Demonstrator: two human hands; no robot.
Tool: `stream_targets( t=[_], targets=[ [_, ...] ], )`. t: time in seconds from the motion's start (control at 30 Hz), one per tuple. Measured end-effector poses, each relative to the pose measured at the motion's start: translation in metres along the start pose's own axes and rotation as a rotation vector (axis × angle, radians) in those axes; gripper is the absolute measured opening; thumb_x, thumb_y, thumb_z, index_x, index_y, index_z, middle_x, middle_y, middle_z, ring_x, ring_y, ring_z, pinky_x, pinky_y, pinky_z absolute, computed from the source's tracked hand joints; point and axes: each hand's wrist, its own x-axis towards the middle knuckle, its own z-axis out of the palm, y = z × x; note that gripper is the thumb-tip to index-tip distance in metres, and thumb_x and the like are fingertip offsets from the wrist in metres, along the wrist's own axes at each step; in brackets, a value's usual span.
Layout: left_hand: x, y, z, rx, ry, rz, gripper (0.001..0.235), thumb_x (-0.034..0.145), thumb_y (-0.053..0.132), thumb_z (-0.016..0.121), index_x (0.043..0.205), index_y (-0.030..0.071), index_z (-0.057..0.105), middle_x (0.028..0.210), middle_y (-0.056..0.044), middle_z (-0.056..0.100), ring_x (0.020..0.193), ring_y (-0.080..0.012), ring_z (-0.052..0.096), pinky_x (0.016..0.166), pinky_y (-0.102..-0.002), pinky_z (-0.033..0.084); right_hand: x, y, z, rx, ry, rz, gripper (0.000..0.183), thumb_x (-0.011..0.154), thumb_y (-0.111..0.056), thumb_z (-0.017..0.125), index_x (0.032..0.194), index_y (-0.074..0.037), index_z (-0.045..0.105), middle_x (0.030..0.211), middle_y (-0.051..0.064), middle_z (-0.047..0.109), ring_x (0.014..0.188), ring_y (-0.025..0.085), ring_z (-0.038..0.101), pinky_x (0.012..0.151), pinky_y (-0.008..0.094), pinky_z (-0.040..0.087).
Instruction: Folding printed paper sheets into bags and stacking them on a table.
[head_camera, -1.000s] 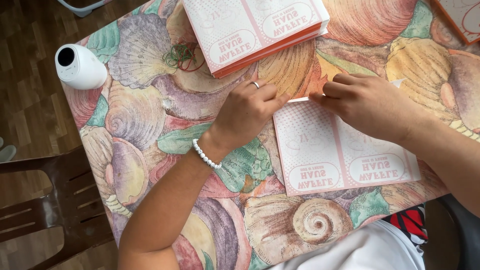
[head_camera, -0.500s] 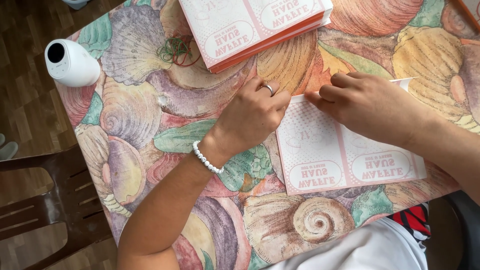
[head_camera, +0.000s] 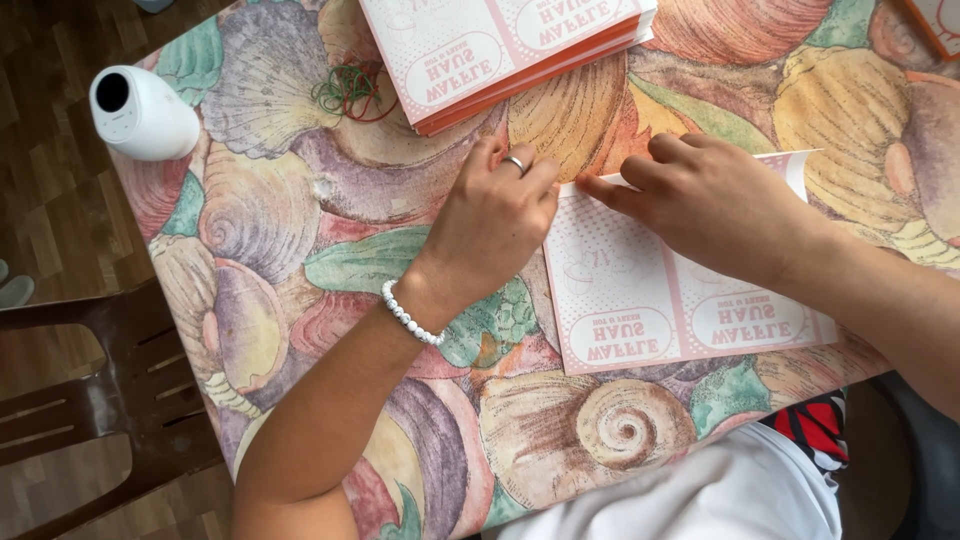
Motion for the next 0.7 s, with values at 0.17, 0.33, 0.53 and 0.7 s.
stream_targets(
  t=[0.17, 0.33, 0.53, 0.7],
  targets=[
    [-0.003, 0.002, -0.018, 0.079, -0.142, -0.123, 0.014, 0.086, 0.012, 0.073, 0.074, 0.015, 0.078, 0.098, -0.003, 0.072, 0.11, -0.0298, 0.067, 0.102, -0.05, 0.046, 0.005, -0.001, -0.007, -0.012, -0.115, -0.024, 0.064, 0.093, -0.017, 0.061, 0.153, -0.029, 0.047, 0.095, -0.008, 0.066, 0.083, 0.015, 0.063, 0.074, 0.028, 0.055],
    [0.007, 0.05, 0.0, -0.225, 0.011, -0.234, 0.028, 0.096, -0.007, 0.06, 0.124, -0.008, 0.06, 0.106, -0.02, 0.066, 0.095, -0.0318, 0.07, 0.092, -0.047, 0.054, -0.001, 0.002, 0.016, 0.037, 0.085, -0.028, 0.037, 0.089, -0.011, 0.063, 0.124, -0.024, 0.06, 0.102, -0.006, 0.064, 0.086, 0.016, 0.062, 0.075, 0.03, 0.054],
    [0.001, 0.071, 0.028, -0.056, -0.013, -0.251, 0.042, 0.094, -0.001, 0.05, 0.135, -0.008, 0.057, 0.116, -0.019, 0.061, 0.111, -0.0331, 0.065, 0.078, -0.037, 0.062, -0.016, 0.013, 0.029, 0.053, 0.292, -0.027, 0.012, 0.092, -0.006, 0.059, 0.092, -0.016, 0.066, 0.096, -0.004, 0.056, 0.088, 0.017, 0.058, 0.075, 0.03, 0.051],
    [0.002, 0.071, 0.014, -0.09, -0.036, -0.269, 0.044, 0.091, -0.001, 0.05, 0.134, -0.009, 0.058, 0.119, -0.02, 0.059, 0.117, -0.0338, 0.062, 0.079, -0.038, 0.063, -0.029, 0.016, 0.039, 0.04, 0.307, -0.023, 0.014, 0.095, -0.005, 0.059, 0.087, -0.014, 0.065, 0.098, -0.005, 0.055, 0.089, 0.015, 0.057, 0.076, 0.029, 0.051]
  ],
)
